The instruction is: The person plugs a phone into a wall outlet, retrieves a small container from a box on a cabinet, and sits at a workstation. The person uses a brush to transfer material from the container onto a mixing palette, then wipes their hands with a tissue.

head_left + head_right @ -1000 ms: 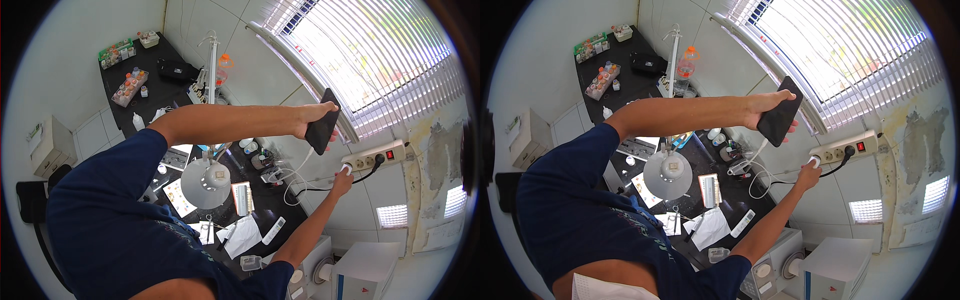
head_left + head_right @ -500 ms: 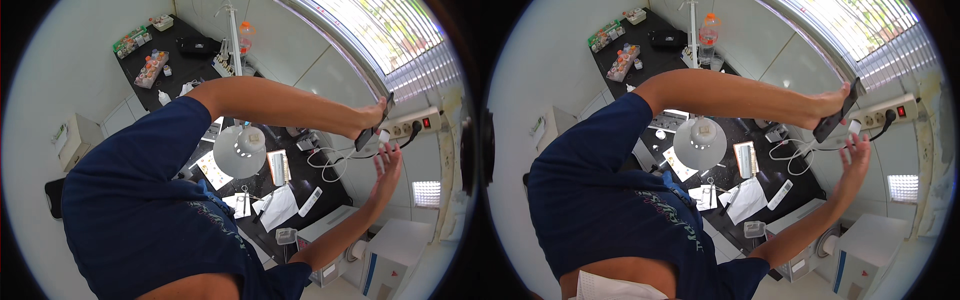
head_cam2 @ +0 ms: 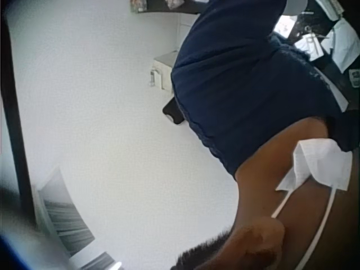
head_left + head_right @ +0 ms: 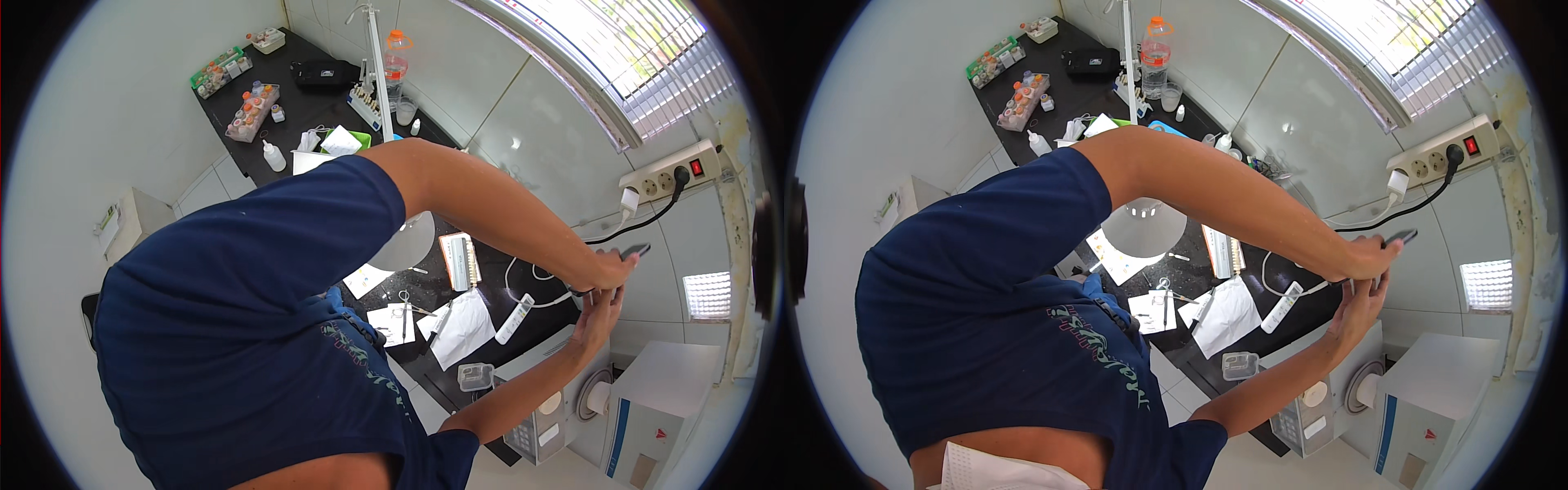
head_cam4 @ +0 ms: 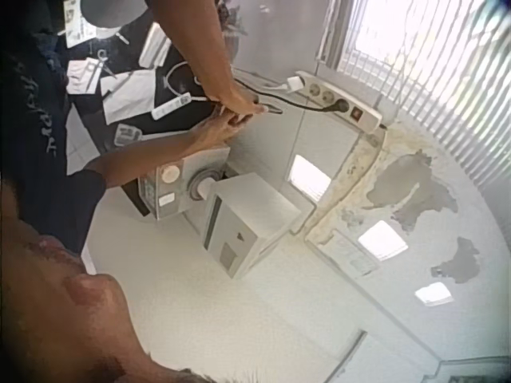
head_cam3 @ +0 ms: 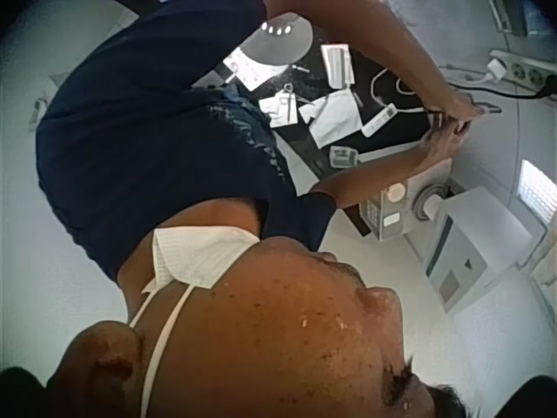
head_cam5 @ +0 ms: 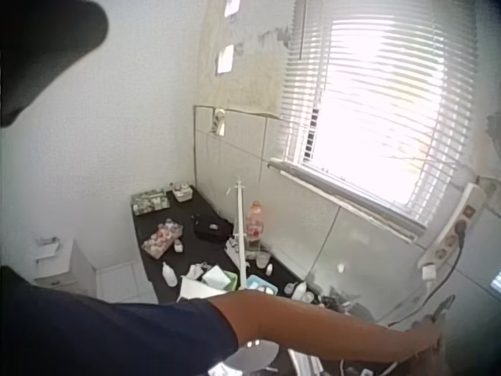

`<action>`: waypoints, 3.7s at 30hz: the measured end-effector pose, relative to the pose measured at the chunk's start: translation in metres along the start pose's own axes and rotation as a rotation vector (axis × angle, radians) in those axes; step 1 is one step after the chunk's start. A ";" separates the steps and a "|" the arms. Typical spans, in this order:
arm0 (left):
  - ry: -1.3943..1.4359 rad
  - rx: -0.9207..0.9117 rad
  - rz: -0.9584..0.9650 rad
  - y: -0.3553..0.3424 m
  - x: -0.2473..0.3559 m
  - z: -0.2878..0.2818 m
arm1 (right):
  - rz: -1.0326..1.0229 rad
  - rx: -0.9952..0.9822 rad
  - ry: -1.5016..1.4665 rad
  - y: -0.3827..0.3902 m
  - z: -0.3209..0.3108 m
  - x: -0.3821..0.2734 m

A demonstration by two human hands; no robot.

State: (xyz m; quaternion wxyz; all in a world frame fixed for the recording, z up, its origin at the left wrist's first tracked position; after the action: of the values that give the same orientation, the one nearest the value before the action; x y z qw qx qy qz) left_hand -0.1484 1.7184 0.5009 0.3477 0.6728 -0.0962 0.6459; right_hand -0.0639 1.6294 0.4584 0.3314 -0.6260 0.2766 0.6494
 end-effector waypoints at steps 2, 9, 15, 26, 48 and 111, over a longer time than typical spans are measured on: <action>-0.124 -0.126 0.033 -0.013 -0.017 0.000 | 0.025 -0.014 -0.060 -0.001 -0.011 0.028; -0.644 -0.274 0.247 -0.025 -0.025 -0.034 | 0.309 0.224 -0.206 0.000 -0.057 0.145; -0.502 -0.396 0.436 0.066 0.049 -0.128 | 0.576 0.172 -0.003 -0.052 -0.076 0.276; -0.582 0.324 0.492 0.240 0.050 -0.342 | 0.465 0.249 0.662 -0.076 -0.066 0.334; 0.576 1.166 -0.587 0.447 -0.408 -0.397 | -0.245 0.340 1.268 -0.058 -0.063 0.274; 0.734 -0.522 -0.203 0.293 -0.178 -0.211 | 0.360 -0.156 0.049 0.344 0.013 0.012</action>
State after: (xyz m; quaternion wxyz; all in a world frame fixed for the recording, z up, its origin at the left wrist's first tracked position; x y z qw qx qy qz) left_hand -0.5132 1.5693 0.4185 0.5780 0.2955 -0.0600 0.7583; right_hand -0.3397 1.4247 0.4285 0.1537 -0.6056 0.3411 0.7023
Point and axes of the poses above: each hand's wrist, its own y-axis away from the middle knuckle, its own z-axis out of the palm, x = y × z, the point moved 3 cm from there along -y, towards the middle knuckle, and after that the axes turned 14 degrees about x, right-handed, at the moved point
